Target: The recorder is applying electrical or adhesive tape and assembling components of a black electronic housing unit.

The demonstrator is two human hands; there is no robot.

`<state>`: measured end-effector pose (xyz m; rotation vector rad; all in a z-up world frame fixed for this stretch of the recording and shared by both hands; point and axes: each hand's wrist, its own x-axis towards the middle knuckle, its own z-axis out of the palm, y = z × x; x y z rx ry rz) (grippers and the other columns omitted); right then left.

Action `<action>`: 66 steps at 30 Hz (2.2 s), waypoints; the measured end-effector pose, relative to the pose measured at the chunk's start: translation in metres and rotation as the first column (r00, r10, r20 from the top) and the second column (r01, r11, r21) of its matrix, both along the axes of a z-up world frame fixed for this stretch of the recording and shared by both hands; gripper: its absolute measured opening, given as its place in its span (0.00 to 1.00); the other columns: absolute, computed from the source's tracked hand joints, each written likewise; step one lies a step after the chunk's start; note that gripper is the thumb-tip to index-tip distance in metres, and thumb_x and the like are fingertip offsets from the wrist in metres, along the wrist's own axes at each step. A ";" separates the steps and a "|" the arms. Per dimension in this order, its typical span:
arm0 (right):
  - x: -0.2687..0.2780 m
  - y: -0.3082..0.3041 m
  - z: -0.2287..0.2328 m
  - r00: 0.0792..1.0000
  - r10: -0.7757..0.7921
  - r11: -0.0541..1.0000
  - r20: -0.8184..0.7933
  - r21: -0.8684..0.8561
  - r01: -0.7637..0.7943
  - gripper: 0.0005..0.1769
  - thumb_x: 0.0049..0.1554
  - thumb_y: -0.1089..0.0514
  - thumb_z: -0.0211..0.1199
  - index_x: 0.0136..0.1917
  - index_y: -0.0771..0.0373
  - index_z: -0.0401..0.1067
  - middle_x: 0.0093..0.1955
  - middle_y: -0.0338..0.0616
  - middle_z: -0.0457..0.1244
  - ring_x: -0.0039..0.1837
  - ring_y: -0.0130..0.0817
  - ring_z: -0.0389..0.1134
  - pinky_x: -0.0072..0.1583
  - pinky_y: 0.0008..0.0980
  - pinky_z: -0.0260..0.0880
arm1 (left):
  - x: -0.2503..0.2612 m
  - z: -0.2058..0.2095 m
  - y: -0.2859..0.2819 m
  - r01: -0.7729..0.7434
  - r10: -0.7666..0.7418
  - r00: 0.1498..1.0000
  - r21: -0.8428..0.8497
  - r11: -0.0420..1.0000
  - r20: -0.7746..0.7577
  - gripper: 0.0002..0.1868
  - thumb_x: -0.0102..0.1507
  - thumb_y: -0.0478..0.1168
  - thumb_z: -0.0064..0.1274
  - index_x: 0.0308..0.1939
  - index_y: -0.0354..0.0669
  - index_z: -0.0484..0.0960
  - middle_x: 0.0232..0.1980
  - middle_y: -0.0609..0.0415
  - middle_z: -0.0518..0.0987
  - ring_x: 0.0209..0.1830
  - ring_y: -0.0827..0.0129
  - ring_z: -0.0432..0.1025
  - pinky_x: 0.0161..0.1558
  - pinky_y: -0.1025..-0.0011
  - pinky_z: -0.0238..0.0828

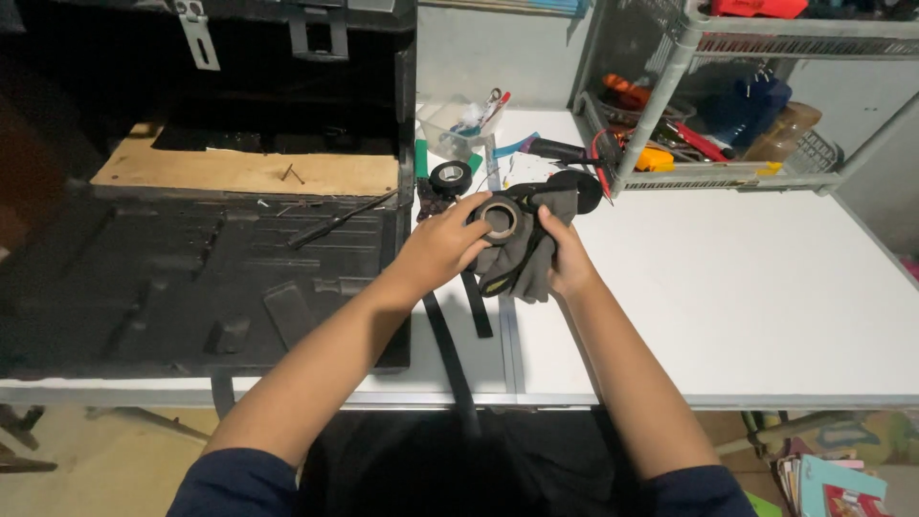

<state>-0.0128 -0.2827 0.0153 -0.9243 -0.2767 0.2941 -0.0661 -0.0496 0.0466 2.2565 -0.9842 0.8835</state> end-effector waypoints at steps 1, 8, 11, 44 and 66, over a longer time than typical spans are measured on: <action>0.000 0.000 0.000 1.000 0.000 1.000 0.001 -0.004 0.000 0.28 0.62 0.47 0.58 0.69 0.66 0.63 0.65 0.53 0.65 0.66 0.44 0.68 0.67 0.46 0.71 | 0.001 -0.001 0.000 0.000 0.000 1.000 -0.004 1.000 0.001 0.14 0.59 0.37 0.63 0.47 0.41 0.79 0.70 0.45 0.70 0.53 0.49 0.77 0.48 0.58 0.77; 0.000 0.001 0.000 0.998 0.058 0.996 0.022 -0.065 -0.056 0.29 0.59 0.55 0.64 0.69 0.69 0.61 0.63 0.54 0.64 0.64 0.45 0.69 0.65 0.46 0.72 | 0.001 -0.002 -0.003 0.010 -0.010 1.000 -0.007 1.000 0.003 0.18 0.59 0.36 0.63 0.51 0.40 0.78 0.70 0.43 0.70 0.51 0.49 0.78 0.47 0.59 0.77; 0.000 0.001 0.000 0.999 0.043 0.997 0.019 -0.062 -0.041 0.29 0.58 0.57 0.65 0.68 0.69 0.62 0.62 0.53 0.64 0.63 0.44 0.69 0.64 0.46 0.73 | 0.000 0.000 -0.004 0.008 -0.008 1.000 -0.014 1.000 -0.023 0.22 0.59 0.37 0.63 0.56 0.40 0.76 0.70 0.43 0.70 0.52 0.49 0.77 0.48 0.59 0.77; 0.006 -0.003 0.002 0.997 0.043 0.991 -0.063 -0.123 -0.051 0.26 0.57 0.57 0.64 0.66 0.69 0.65 0.60 0.54 0.66 0.61 0.44 0.71 0.63 0.45 0.74 | 0.003 0.004 0.004 -0.054 0.021 0.986 -0.198 0.979 -0.164 0.04 0.63 0.38 0.58 0.40 0.41 0.81 0.40 0.49 0.79 0.38 0.50 0.76 0.38 0.59 0.72; -0.007 0.018 0.000 0.998 -0.007 0.985 0.058 -0.174 0.017 0.24 0.58 0.60 0.65 0.65 0.68 0.65 0.57 0.49 0.66 0.57 0.37 0.71 0.57 0.39 0.76 | -0.006 0.010 -0.003 -0.010 -0.005 0.964 -0.057 0.998 -0.265 0.38 0.59 0.50 0.63 0.69 0.42 0.69 0.64 0.43 0.74 0.65 0.48 0.69 0.61 0.55 0.69</action>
